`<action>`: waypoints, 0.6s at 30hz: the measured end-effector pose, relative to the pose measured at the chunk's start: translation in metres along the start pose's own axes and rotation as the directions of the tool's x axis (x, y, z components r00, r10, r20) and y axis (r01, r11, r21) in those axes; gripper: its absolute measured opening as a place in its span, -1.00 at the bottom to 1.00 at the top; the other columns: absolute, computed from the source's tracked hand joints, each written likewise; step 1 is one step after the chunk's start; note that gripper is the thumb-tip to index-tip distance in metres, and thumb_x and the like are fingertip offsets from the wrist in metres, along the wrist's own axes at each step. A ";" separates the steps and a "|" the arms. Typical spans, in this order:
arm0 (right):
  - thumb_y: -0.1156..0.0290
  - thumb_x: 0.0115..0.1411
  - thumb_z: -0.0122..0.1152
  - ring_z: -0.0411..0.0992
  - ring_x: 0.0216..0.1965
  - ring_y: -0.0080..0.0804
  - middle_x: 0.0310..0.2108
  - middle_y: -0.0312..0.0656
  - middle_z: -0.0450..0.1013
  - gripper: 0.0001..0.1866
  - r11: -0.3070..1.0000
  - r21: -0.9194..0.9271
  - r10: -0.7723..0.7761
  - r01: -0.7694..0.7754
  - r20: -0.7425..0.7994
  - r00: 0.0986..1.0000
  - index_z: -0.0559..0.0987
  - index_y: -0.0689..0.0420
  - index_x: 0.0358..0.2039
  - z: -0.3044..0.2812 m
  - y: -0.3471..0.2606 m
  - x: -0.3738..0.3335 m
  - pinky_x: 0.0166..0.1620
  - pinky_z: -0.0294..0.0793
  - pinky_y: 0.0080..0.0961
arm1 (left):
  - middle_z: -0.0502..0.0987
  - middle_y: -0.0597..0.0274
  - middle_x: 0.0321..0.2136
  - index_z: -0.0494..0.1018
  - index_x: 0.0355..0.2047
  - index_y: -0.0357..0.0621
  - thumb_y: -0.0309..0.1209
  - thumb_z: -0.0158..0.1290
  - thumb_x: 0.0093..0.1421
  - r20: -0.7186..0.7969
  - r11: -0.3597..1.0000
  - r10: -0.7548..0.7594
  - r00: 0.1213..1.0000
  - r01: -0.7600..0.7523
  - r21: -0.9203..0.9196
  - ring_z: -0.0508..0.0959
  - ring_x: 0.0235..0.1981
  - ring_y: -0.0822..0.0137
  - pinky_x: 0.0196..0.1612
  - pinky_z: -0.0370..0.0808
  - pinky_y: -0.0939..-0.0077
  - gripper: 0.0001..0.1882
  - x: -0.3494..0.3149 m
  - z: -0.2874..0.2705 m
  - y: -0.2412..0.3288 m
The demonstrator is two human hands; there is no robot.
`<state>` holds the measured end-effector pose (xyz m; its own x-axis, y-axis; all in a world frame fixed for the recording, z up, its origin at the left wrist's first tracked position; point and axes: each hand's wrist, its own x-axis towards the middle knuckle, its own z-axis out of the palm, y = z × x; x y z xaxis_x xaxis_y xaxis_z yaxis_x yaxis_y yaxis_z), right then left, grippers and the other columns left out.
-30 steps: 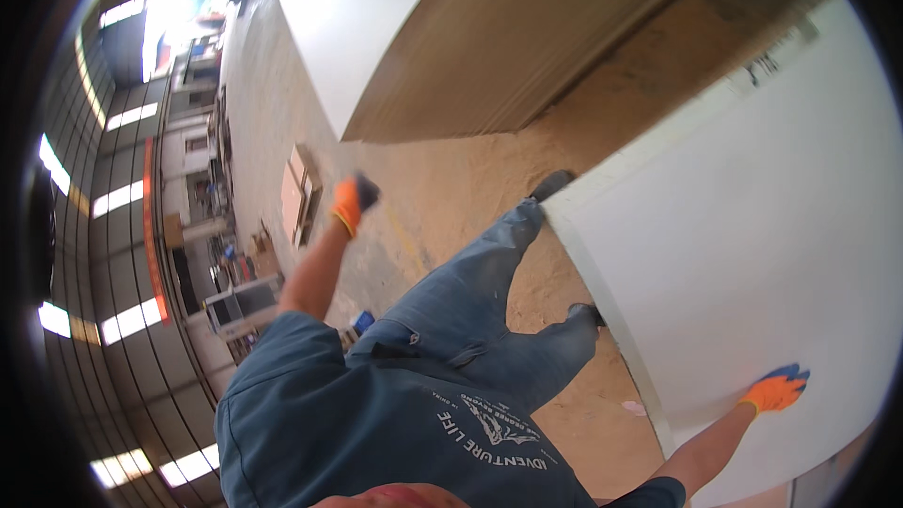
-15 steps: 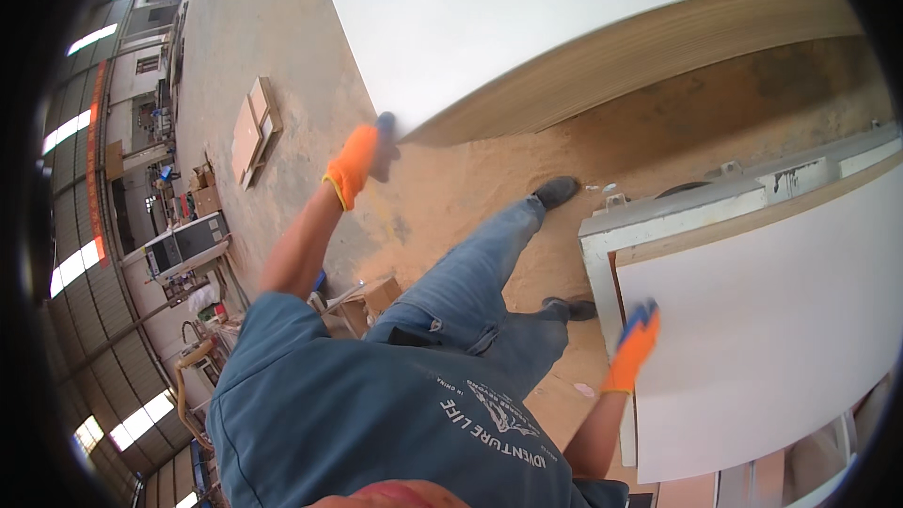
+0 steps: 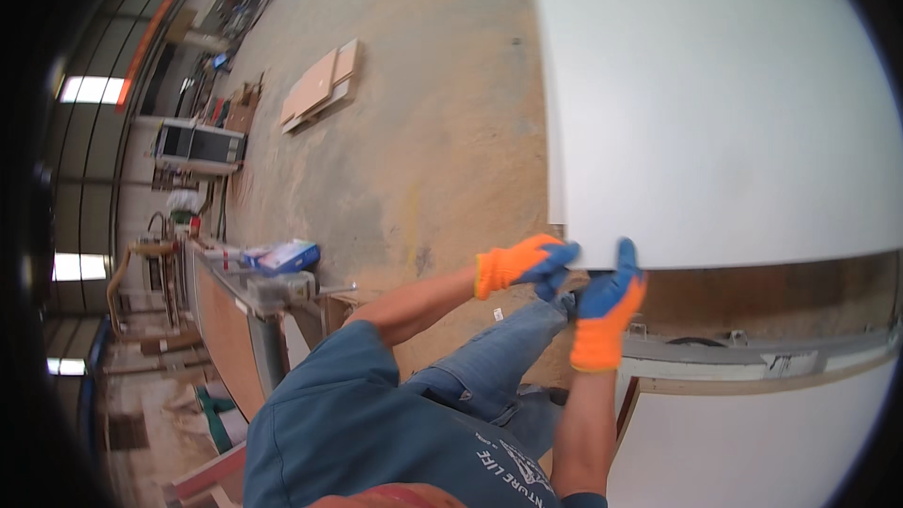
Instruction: The person walks through a workshop, puts on gloves, and repeatedly lifts and places large white panels onto a stack. The person then walks to a control station and operates a computer mouse while holding a cloth.
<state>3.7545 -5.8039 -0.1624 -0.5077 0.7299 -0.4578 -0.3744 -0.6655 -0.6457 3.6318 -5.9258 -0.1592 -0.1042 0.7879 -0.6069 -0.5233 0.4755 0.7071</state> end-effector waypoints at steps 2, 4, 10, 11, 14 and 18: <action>0.18 0.41 0.05 0.48 0.04 -0.23 0.05 -0.05 0.47 -0.53 0.996 -0.023 0.085 -0.085 0.009 0.996 0.45 0.32 0.13 -0.024 -0.010 -0.021 0.11 0.48 -0.20 | 0.61 0.18 -0.49 0.57 -0.41 -0.23 0.08 -0.05 0.39 0.197 0.941 0.106 0.975 -0.162 0.297 0.54 -0.52 0.36 -0.35 0.51 0.41 -0.43 -0.007 -0.009 -0.023; 0.23 0.41 0.07 0.49 0.04 -0.23 0.06 -0.03 0.48 -0.55 0.994 -0.077 0.084 -0.083 0.011 0.996 0.46 0.35 0.11 -0.074 -0.031 -0.055 0.12 0.49 -0.23 | 0.65 0.18 -0.41 0.62 -0.34 -0.23 0.07 -0.06 0.39 0.180 0.906 0.010 0.984 -0.085 0.416 0.57 -0.45 0.37 -0.28 0.53 0.42 -0.44 -0.019 -0.024 -0.051; 0.20 0.42 0.00 0.51 0.03 -0.19 -0.01 0.00 0.54 -0.53 0.914 -0.404 -0.075 -0.026 -0.231 0.970 0.52 0.41 0.03 -0.331 -0.097 -0.208 0.16 0.46 -0.24 | 0.66 0.04 -0.12 0.46 0.15 -0.17 0.23 -0.17 0.38 -0.342 0.984 -0.158 0.926 0.121 -0.128 0.66 -0.16 0.19 -0.05 0.59 0.29 -0.28 -0.080 -0.087 -0.114; 0.18 0.43 -0.05 0.49 0.06 -0.16 0.05 0.02 0.51 -0.49 0.919 -0.390 -0.065 -0.058 -0.295 0.953 0.48 0.42 0.10 -0.381 -0.111 -0.238 0.21 0.42 -0.21 | 0.61 0.03 0.01 0.35 0.26 -0.13 0.27 -0.17 0.36 -0.392 0.961 -0.174 0.904 0.069 -0.269 0.61 -0.04 0.16 0.02 0.56 0.20 -0.23 -0.090 -0.094 -0.119; 0.17 0.45 -0.10 0.42 0.15 -0.13 0.16 0.05 0.42 -0.44 0.913 -0.406 -0.142 -0.047 -0.423 0.895 0.40 0.43 0.20 -0.515 -0.149 -0.320 0.30 0.33 -0.19 | 0.46 0.01 0.19 0.18 0.37 -0.03 0.33 -0.14 0.31 -0.481 0.869 -0.108 0.870 -0.152 -0.470 0.41 0.23 -0.01 0.21 0.36 -0.17 -0.14 -0.106 -0.099 -0.120; 0.17 0.46 -0.11 0.31 0.27 -0.13 0.27 0.07 0.32 -0.42 0.804 -0.561 -0.522 0.198 -0.506 0.686 0.34 0.41 0.27 -0.627 -0.147 -0.425 0.37 0.22 -0.20 | 0.43 -0.04 0.19 0.27 0.30 -0.07 0.32 -0.14 0.30 -0.549 0.646 0.036 0.835 -0.438 -0.625 0.26 0.33 -0.14 0.32 0.20 -0.25 -0.18 -0.113 -0.088 -0.116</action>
<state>4.5118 -5.9182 -0.2558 0.2398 0.9276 -0.2864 0.0342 -0.3029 -0.9524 3.6293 -6.1043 -0.2046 -0.5700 0.4605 -0.6805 -0.8209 -0.2824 0.4965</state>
